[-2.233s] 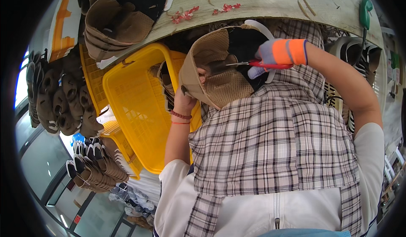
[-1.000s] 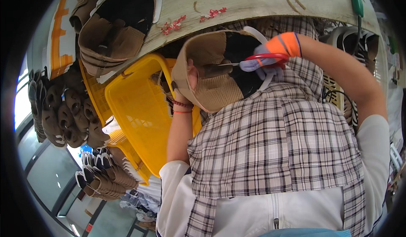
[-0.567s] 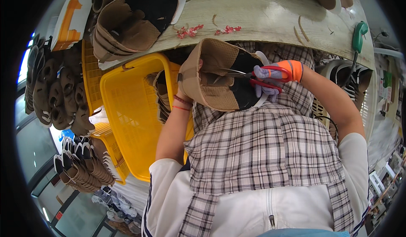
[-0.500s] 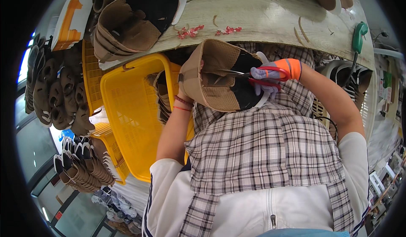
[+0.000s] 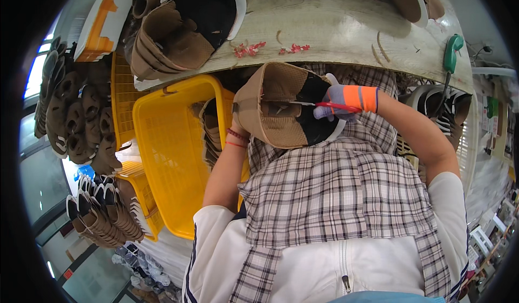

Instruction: The person repeatedly trims the inner lining of brown shoe uppers using shears. They pick up each upper from a pile, hold it open, cut along the inner edge, and place it back on the pile. The process is repeated for multiple uppers throughout the clip.

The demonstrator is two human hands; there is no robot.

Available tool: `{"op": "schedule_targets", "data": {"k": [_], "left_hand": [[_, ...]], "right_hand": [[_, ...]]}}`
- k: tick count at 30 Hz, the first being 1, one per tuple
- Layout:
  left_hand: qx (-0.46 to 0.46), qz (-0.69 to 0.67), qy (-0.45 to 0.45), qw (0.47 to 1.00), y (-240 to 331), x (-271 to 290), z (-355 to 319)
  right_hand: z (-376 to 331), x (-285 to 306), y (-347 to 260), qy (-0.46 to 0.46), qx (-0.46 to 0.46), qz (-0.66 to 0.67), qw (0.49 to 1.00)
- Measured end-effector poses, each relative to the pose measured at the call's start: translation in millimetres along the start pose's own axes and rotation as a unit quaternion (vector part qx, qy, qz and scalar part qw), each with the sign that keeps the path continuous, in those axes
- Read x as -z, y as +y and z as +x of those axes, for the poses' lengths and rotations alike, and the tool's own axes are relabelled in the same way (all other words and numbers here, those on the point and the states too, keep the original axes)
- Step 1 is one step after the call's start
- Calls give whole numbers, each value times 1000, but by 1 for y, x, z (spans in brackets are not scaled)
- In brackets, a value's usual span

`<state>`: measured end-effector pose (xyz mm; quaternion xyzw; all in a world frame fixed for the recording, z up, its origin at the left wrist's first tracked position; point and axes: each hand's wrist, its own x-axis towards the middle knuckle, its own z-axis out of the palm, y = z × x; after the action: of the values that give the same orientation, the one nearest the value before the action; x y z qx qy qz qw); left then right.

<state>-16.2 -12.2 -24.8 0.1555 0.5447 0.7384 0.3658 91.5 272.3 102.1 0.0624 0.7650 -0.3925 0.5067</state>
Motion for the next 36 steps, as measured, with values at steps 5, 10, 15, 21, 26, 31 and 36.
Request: {"op": "schedule_targets", "data": {"k": [5,10,15,21,26,31,36], "left_hand": [[18,80,1,997,10,11,-16],[-276,248,-14,929,110,-56,7],[-455,359,-64,813,203,-114,27],[-388,513,-86,761,223,-96,22],[-435,539,155,704,212,-26,0],[-302,46,492,815,206,135,-1],[-172,-43,292,940,202,155,29]], "right_hand": [[-15,-7,22,32,143,-27,989],[-33,-41,0,202,414,332,823],[-65,-58,-36,320,456,376,740],[-77,-61,-89,373,441,352,737],[-69,-35,-118,507,301,265,763],[0,21,-158,564,396,276,670],[77,52,-218,529,392,195,727]]}}
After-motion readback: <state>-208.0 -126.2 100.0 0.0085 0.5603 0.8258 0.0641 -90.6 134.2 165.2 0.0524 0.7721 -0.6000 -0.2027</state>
